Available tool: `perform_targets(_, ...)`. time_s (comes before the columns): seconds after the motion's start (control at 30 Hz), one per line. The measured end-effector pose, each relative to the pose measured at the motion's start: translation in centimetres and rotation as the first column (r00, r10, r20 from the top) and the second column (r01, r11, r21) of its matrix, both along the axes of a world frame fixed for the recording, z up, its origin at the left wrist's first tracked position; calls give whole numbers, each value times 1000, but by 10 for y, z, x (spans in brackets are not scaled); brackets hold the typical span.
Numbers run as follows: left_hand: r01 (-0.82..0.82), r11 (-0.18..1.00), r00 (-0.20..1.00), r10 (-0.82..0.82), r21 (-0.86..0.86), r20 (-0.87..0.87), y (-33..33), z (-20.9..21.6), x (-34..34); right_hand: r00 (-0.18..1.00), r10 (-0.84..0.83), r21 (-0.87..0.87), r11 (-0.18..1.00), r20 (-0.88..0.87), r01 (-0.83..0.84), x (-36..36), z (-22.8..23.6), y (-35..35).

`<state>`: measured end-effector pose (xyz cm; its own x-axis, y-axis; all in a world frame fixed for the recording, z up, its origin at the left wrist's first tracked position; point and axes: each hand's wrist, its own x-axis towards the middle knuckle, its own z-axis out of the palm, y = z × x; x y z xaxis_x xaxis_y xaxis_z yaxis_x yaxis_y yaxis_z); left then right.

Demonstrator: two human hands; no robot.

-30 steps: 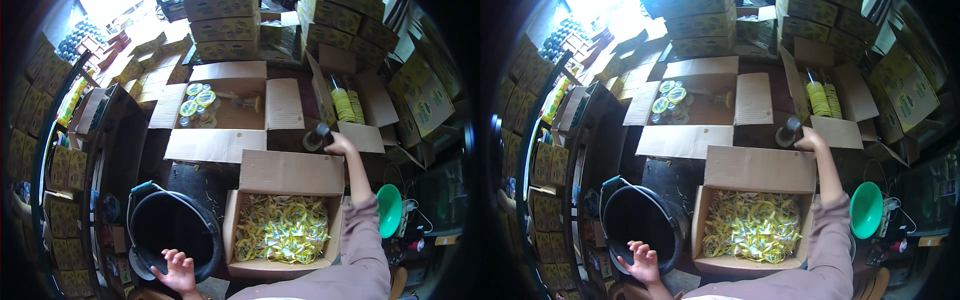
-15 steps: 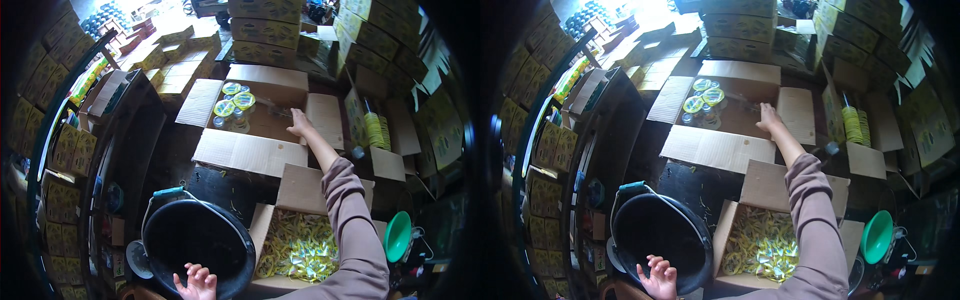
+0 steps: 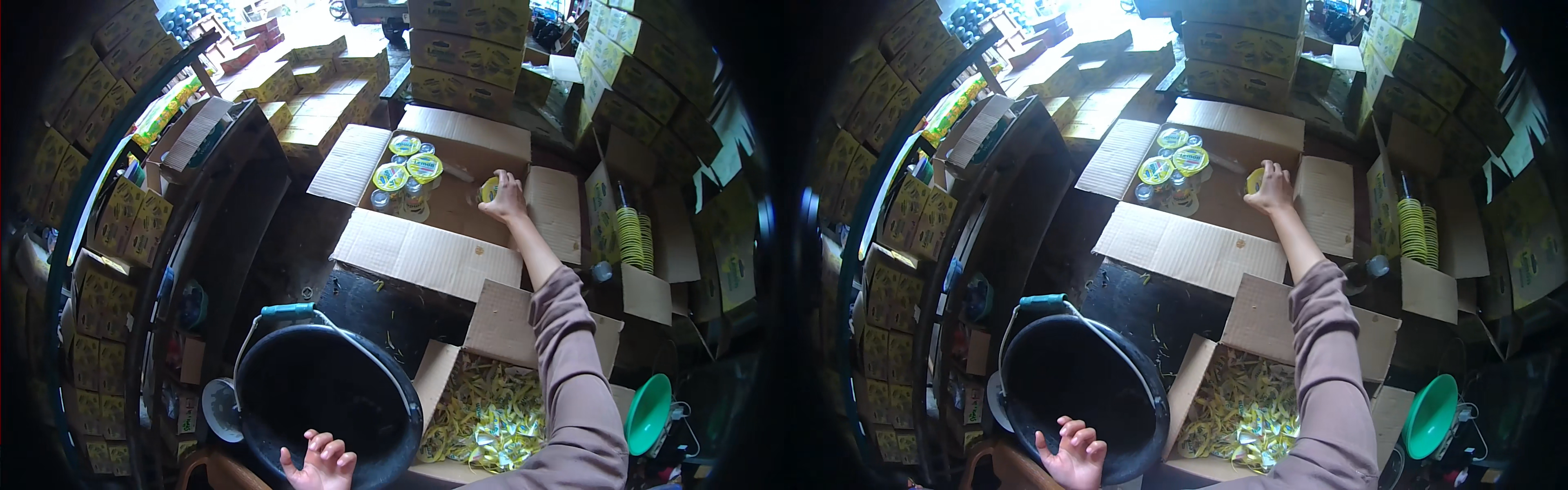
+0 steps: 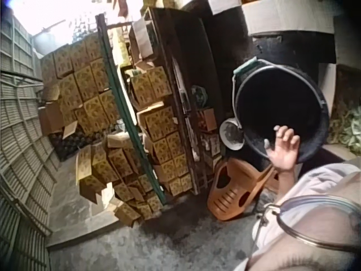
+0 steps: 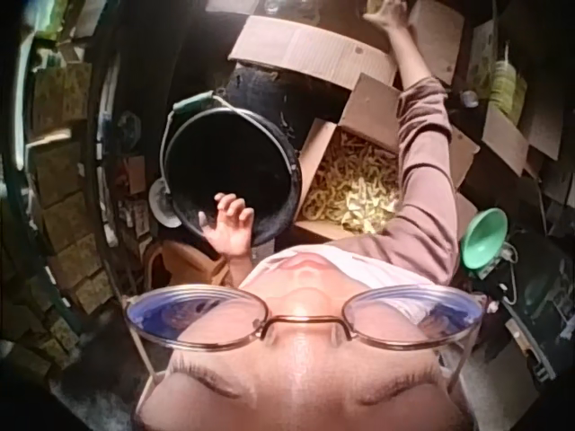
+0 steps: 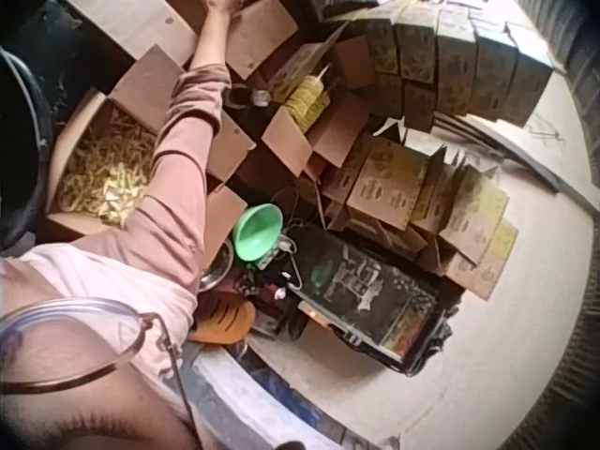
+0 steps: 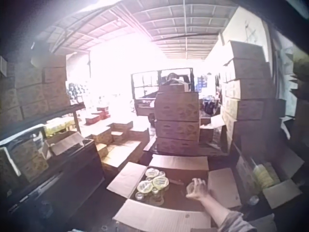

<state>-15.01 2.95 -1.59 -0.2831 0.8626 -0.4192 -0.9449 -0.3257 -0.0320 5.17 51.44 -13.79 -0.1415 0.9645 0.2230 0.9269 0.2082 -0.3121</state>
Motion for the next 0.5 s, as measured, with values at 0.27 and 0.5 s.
perform_targets(0.27,72,964,923,33,256,-383,-11,-23,8,903,400,528,807,-157,-266,27,191,-213)
perform_targets(0.5,276,947,-255,239,166,-937,-19,-5,29,690,539,160,829,-483,-536,9,226,-416)
